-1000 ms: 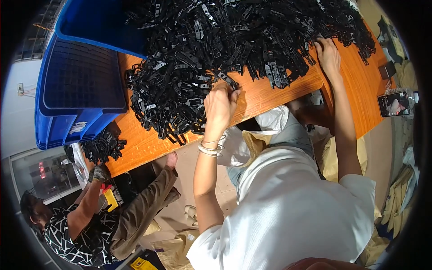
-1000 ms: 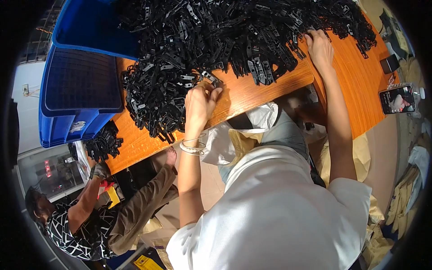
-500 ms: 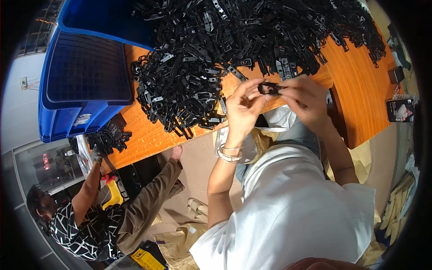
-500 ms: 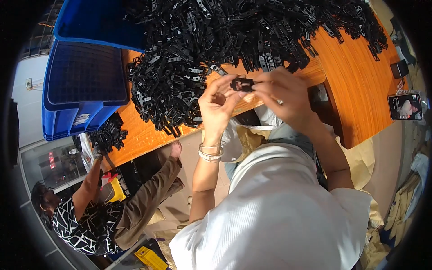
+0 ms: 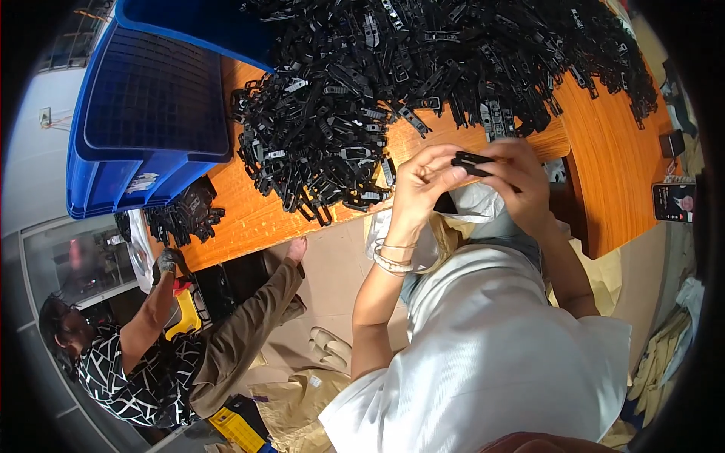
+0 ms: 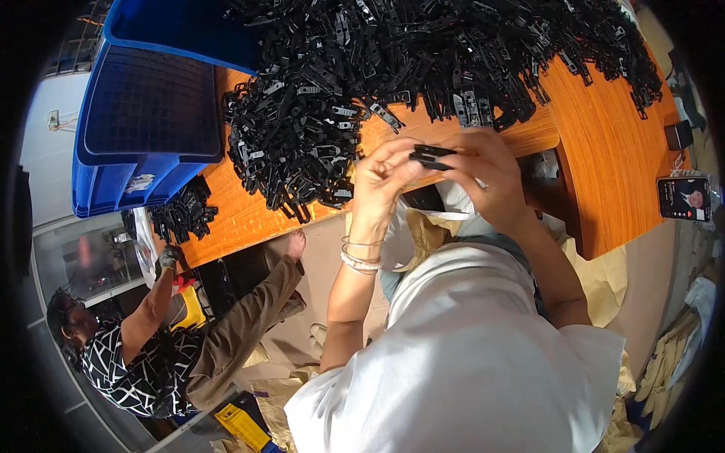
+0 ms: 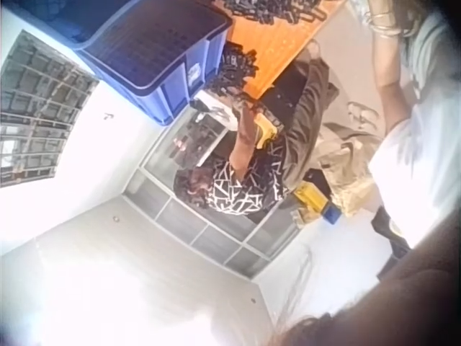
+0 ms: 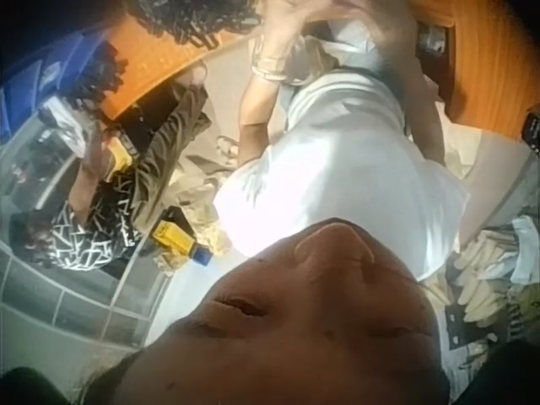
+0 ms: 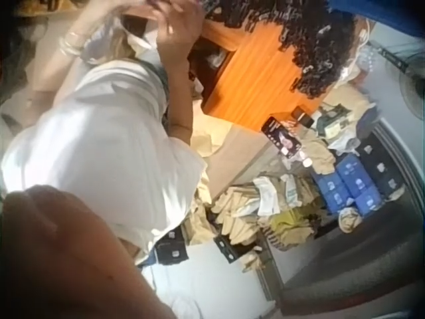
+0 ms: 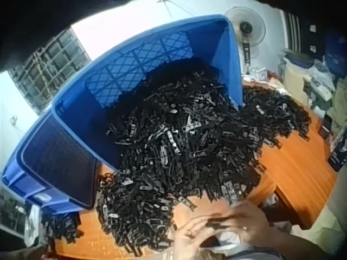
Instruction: Inspecting and sorting small black plastic components on a table.
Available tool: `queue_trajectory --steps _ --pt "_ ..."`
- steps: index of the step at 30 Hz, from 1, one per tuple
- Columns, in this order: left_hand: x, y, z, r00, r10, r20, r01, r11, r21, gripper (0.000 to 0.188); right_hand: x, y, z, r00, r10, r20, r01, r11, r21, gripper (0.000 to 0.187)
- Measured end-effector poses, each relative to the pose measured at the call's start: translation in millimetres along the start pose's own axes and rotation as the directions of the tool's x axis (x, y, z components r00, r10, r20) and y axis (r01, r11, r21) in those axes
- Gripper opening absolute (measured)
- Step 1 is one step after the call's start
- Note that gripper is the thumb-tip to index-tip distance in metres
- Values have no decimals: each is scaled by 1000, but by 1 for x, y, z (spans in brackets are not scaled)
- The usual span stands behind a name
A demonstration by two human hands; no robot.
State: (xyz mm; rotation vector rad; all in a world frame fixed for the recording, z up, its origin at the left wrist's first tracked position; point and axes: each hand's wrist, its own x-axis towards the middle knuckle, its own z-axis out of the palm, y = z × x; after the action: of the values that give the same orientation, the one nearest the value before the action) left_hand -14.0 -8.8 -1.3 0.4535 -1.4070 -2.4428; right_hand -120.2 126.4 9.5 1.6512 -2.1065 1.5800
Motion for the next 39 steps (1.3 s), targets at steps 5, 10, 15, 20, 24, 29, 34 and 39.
queue_trajectory --steps 5,10,15,20,24,29,34,39 --pt "29 3 -14 860 504 77 -244 273 931 20 -36 15 8 743 601 -293 -382 741 553 10" --pt "55 7 -20 893 428 139 -68 -177 982 20 -43 18 -1 658 715 -237 -464 633 620 13" --pt "62 11 -39 894 398 205 -68 -331 941 18 -37 13 -2 609 784 -121 -572 539 618 16" --pt "66 14 -45 878 232 419 -294 -430 853 16 -33 12 7 682 728 -74 -503 540 675 13" --pt "57 17 -42 852 260 453 -349 -362 864 12 -28 13 10 719 676 -161 -495 661 564 13" --pt "44 26 -27 891 350 290 -327 49 944 18 -29 12 10 650 760 -16 -571 503 649 14" --pt "21 43 -2 960 214 183 -258 408 876 19 -13 4 13 703 710 39 -497 451 742 13" --pt "8 40 6 961 170 217 -270 421 866 23 -8 -1 15 696 712 94 -590 493 639 10"
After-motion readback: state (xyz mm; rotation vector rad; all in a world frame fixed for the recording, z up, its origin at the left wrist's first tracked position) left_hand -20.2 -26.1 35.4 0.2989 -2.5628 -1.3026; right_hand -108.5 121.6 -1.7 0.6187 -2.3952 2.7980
